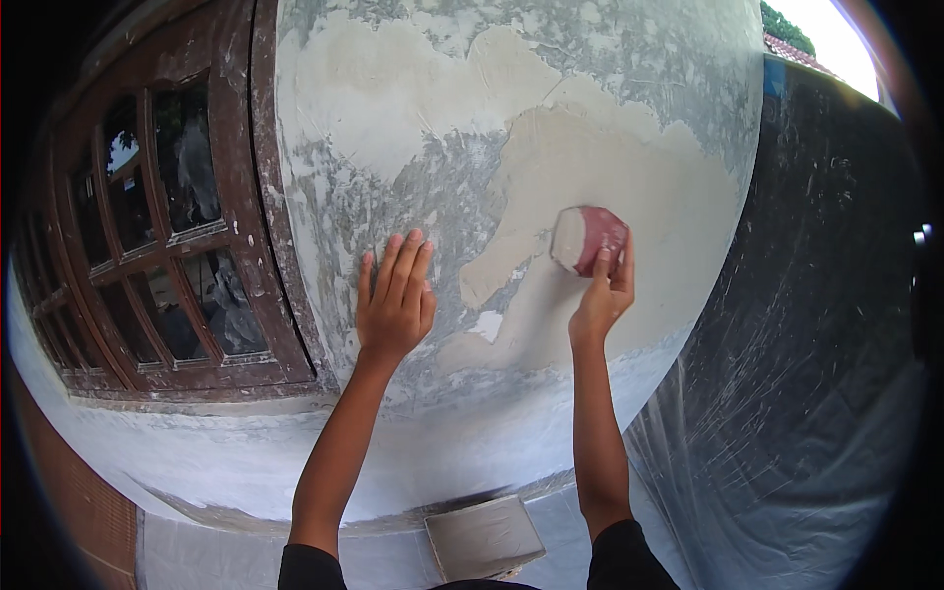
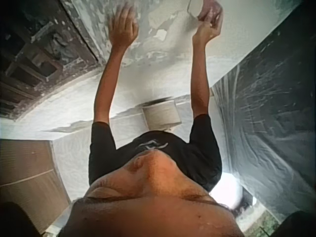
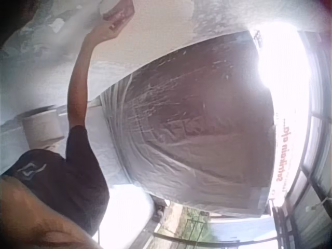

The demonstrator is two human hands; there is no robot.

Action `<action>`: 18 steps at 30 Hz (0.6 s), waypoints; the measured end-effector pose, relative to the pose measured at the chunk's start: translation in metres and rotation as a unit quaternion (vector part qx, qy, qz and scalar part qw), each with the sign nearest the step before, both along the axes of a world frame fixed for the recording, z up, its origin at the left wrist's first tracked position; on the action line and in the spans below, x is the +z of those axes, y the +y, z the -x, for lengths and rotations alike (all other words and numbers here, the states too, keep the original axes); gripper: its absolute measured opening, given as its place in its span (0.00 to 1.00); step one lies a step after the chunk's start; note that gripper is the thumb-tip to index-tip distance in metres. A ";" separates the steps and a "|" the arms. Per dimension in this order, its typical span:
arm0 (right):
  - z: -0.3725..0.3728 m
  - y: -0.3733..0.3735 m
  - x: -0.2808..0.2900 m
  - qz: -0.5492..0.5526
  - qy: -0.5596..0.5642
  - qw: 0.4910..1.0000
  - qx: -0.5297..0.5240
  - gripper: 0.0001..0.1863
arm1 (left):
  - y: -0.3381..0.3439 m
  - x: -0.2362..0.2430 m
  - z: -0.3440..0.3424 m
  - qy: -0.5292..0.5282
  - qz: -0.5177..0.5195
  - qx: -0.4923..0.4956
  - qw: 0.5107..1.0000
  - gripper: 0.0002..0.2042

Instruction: The person applies wall filler from a container onto a wall surface using a putty spreader.

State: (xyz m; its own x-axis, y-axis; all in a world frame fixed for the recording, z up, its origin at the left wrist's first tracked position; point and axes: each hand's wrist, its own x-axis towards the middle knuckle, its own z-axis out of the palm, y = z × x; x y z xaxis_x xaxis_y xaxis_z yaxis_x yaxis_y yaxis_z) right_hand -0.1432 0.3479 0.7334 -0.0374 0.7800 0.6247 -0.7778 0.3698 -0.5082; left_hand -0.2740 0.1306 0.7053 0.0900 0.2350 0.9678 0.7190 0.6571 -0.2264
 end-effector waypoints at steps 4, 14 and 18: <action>0.010 -0.009 -0.016 -0.087 -0.045 0.995 0.031 0.24 | 0.000 -0.003 0.002 -0.002 0.002 0.002 1.000 0.21; 0.003 -0.003 -0.015 -0.038 -0.018 0.999 0.012 0.24 | 0.000 -0.001 0.000 -0.004 0.005 -0.006 1.000 0.21; 0.011 -0.001 -0.024 -0.174 -0.136 0.970 -0.104 0.24 | -0.002 0.000 0.001 -0.003 0.001 -0.001 1.000 0.21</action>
